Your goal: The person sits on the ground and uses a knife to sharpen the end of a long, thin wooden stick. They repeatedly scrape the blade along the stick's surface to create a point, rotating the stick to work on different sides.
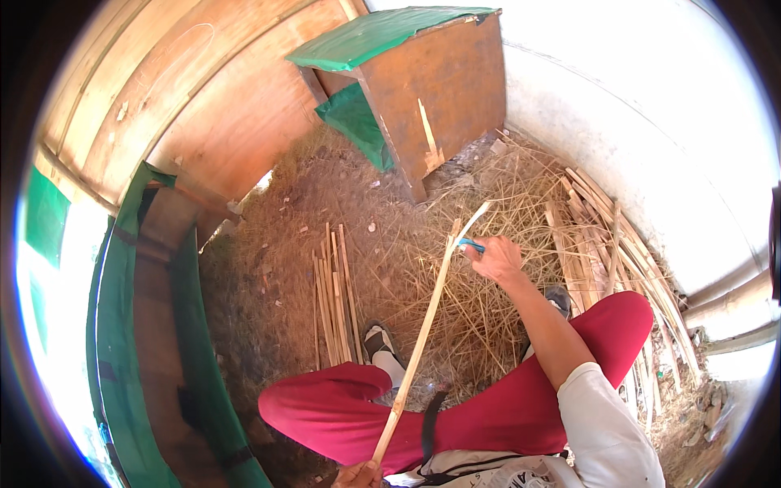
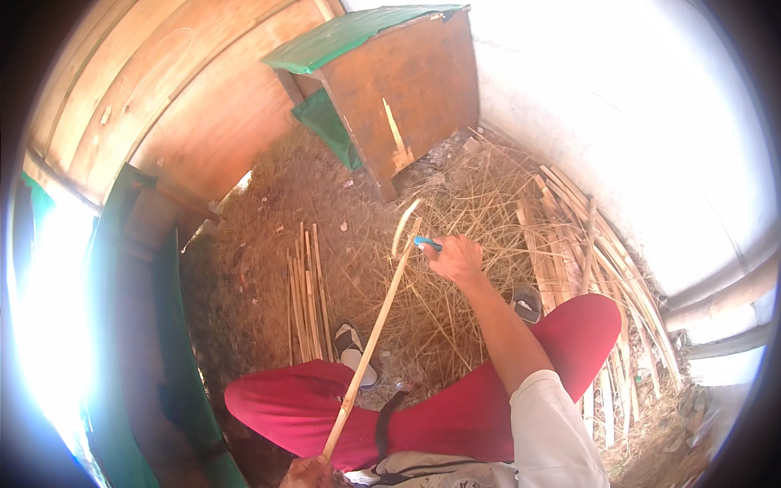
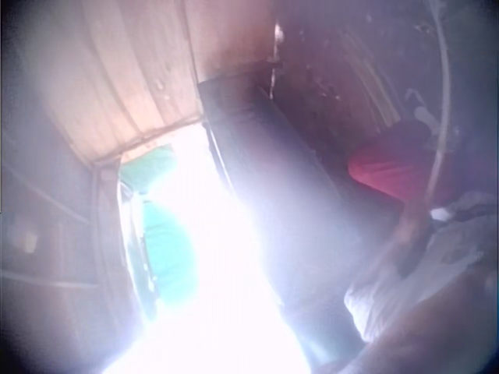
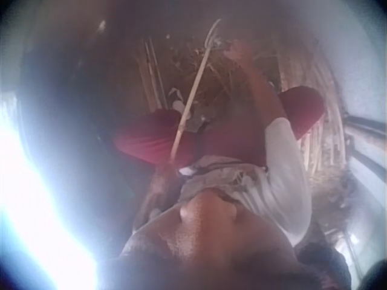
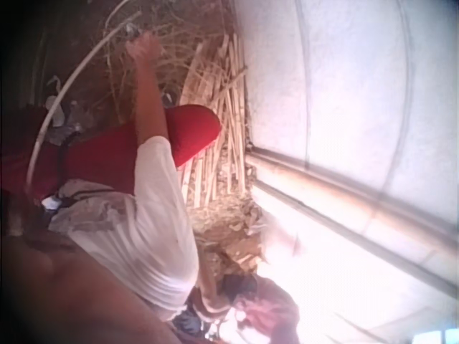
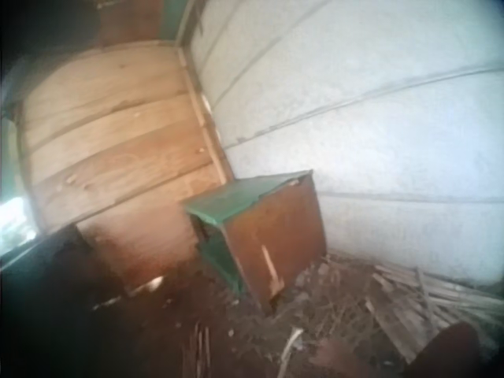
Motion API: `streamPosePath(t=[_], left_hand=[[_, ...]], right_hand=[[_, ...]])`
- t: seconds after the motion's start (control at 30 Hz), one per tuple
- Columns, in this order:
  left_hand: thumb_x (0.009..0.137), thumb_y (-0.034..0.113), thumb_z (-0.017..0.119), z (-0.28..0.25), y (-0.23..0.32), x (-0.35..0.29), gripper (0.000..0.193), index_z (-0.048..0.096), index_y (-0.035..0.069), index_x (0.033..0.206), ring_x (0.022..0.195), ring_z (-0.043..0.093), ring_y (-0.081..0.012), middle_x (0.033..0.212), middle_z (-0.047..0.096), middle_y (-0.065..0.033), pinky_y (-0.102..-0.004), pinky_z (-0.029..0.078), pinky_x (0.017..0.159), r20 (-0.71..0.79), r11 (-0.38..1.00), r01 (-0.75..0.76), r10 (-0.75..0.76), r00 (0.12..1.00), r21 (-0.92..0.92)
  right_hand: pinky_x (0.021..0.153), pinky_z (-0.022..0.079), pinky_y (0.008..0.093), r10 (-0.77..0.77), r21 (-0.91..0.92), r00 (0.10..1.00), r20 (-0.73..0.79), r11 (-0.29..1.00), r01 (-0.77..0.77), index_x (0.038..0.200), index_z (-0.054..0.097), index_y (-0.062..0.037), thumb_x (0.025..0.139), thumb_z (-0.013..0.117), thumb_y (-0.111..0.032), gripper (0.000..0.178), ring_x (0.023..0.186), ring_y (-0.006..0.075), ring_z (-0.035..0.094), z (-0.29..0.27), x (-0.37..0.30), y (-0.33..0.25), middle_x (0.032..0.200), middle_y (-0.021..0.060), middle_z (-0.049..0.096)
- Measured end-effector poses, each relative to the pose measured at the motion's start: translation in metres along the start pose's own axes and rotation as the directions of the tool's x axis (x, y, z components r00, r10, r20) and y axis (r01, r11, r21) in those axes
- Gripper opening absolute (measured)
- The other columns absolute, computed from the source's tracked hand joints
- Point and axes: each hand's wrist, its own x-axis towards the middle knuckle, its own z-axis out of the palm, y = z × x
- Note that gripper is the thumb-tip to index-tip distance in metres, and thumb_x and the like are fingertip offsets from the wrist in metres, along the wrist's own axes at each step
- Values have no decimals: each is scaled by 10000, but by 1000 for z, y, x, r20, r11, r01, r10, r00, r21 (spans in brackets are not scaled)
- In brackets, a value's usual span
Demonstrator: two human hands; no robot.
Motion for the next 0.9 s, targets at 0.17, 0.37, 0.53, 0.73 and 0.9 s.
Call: streamPosePath(t=[0.17,0.37,0.53,0.73,0.9], left_hand=[[1022,292,528,-6,3,-1,319,553,3,889,431,480,-159,596,519,-79,-323,352,394,-13,999,-17,18,1000,40],[1011,292,549,-10,1,0,317,564,-4,897,443,504,-168,608,542,-90,-329,370,405,-47,996,-45,48,998,72],[1002,292,566,-13,-4,1,317,573,-9,903,452,524,-176,618,560,-100,-334,385,413,-82,992,-69,77,994,102],[992,292,587,-16,-12,-3,317,584,-15,911,464,548,-185,630,583,-112,-340,404,423,-178,954,-160,209,962,255],[983,292,604,-36,-15,-18,319,593,-20,918,474,568,-193,640,601,-121,-345,419,432,-280,807,-213,418,864,550]], right_hand=[[513,499,400,-42,-34,995,-85,999,39,1067,777,-188,894,623,-436,339,577,252,639,2,-5,10,632,92,665],[575,518,411,-14,7,999,-50,1000,15,1078,776,-197,902,643,-453,338,595,276,653,2,-9,9,669,114,697],[603,523,417,36,34,999,21,999,-36,1088,770,-199,904,638,-442,332,612,271,661,2,-9,8,673,106,697],[688,540,439,332,122,937,-110,940,-319,1112,750,-135,921,606,-476,417,732,319,694,13,11,59,741,132,711],[650,512,446,388,380,911,-140,871,-312,1015,756,-43,950,574,-504,500,659,300,661,-18,22,53,716,162,695]])
